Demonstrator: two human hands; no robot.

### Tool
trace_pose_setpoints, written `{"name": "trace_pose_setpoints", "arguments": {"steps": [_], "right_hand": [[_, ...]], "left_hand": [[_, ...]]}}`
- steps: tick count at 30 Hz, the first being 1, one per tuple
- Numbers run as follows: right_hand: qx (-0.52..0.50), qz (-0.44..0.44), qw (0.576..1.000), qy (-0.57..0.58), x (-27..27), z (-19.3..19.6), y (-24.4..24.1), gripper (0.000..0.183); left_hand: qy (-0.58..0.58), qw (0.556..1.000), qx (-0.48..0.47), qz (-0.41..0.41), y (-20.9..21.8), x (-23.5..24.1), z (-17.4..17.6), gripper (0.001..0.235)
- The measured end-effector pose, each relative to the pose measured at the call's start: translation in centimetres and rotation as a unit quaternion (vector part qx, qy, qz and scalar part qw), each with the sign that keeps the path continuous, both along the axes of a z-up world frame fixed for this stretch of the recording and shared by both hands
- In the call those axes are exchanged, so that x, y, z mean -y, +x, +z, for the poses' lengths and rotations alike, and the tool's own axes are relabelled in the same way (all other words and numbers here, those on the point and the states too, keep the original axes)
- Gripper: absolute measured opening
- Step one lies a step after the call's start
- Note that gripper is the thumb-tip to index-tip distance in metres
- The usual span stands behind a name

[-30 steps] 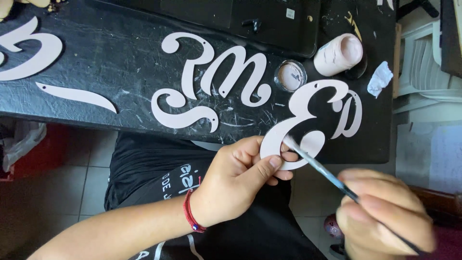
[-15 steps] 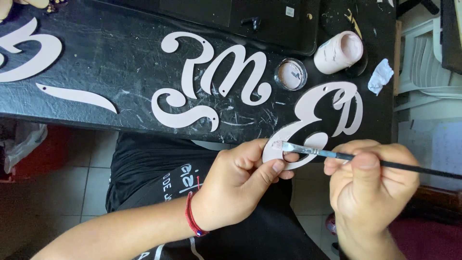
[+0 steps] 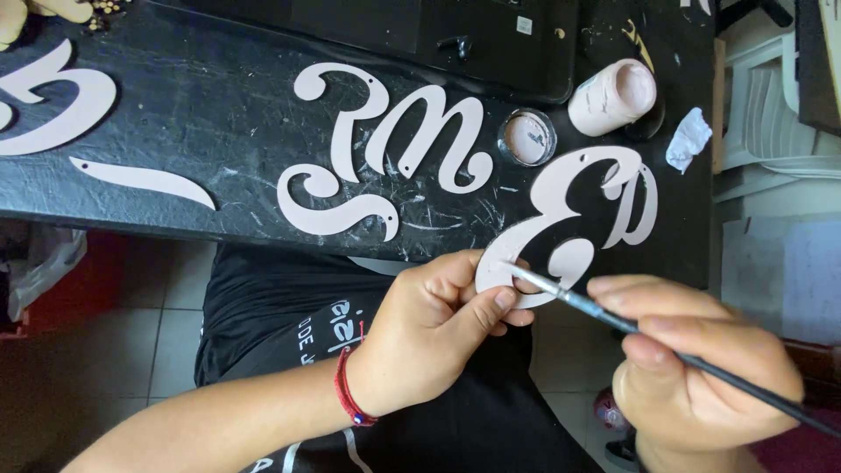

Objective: A person is painting a wooden letter 'E' with white paint at a desk, using a paintbrush and rotating the letter to reach all sides.

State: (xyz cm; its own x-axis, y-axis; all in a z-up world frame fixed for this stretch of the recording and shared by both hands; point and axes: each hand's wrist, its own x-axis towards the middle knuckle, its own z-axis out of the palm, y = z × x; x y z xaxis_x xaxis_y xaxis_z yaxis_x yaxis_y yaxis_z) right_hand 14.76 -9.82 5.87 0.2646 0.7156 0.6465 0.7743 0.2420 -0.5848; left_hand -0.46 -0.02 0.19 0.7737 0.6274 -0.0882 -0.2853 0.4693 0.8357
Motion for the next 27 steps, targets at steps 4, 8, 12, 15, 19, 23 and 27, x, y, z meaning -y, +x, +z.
{"name": "trace_pose_setpoints", "arguments": {"steps": [4,8,12,15,19,23,27], "right_hand": [[0.119,0.044,0.992,0.026,-1.6,1.1,1.1,0.027],[0.157,-0.002,0.987,0.037,1.1,3.0,3.5,0.027],[0.049,0.073,0.949,-0.301,2.0,5.3,1.5,0.035],[0.162,0.078,0.978,-0.106,-0.1,4.1,-0.8,0.024],[0.210,0.087,0.973,-0.032,-0.2,2.8,1.8,0.018],[0.211,0.055,0.975,-0.047,1.3,4.4,1.9,0.021],[0.219,0.078,0.955,-0.182,0.7,6.4,-0.6,0.028]], "left_hand": [[-0.029,1.000,0.003,0.009,0.0,0.1,-0.1,0.025],[-0.038,0.999,0.006,0.016,-0.1,0.0,0.2,0.027],[0.002,1.000,0.002,0.027,-0.1,-0.2,0.2,0.023],[0.024,0.999,-0.006,0.035,-0.3,-0.2,0.3,0.021],[0.013,0.999,0.000,0.042,-0.2,0.0,-0.1,0.021],[-0.012,0.999,0.010,0.050,-0.3,-0.1,-0.1,0.024],[0.009,0.999,-0.002,0.046,-0.5,-0.4,0.2,0.023]]}}
